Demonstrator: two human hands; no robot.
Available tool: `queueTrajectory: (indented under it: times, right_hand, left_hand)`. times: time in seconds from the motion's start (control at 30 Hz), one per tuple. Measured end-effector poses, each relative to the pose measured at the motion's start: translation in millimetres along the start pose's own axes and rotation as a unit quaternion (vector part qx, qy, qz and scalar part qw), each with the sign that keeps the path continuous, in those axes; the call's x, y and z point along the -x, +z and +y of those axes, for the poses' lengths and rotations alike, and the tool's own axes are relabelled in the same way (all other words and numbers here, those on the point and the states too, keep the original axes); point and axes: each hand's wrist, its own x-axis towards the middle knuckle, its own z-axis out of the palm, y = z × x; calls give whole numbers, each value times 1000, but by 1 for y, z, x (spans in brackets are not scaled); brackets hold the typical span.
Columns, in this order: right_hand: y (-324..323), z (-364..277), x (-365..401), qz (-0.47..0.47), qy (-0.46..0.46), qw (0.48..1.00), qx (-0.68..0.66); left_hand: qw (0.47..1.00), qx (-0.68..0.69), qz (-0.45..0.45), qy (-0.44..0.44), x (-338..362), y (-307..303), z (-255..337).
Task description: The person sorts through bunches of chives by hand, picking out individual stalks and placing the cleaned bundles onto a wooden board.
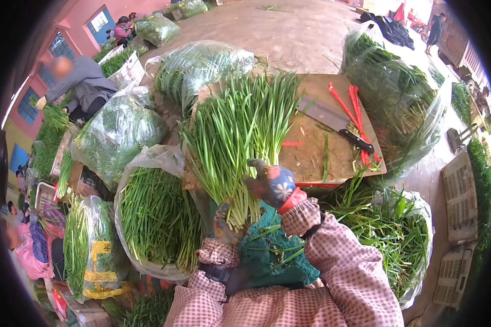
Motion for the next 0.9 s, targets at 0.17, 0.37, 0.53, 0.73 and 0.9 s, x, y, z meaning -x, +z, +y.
queueTrajectory:
  times: [0.17, 0.37, 0.53, 0.73, 0.9]
  right_hand:
    - [18, 11, -5, -45, 80, 992, -91]
    - [29, 21, -11, -28, 193, 916, -351]
    - [24, 25, -14, 61, 210, 887, -407]
    - [-9, 15, 2, 110, 152, 889, -417]
    - [-22, -22, 26, 47, 93, 901, -420]
  left_hand:
    - [986, 11, 156, -53, -4, -6, 2]
    - [992, 53, 98, -56, -2, 1, 5]
    - [987, 108, 83, -81, 4, -28, -7]
    - [989, 41, 123, -71, -6, 1, 5]
    - [989, 63, 104, -90, -6, -1, 6]
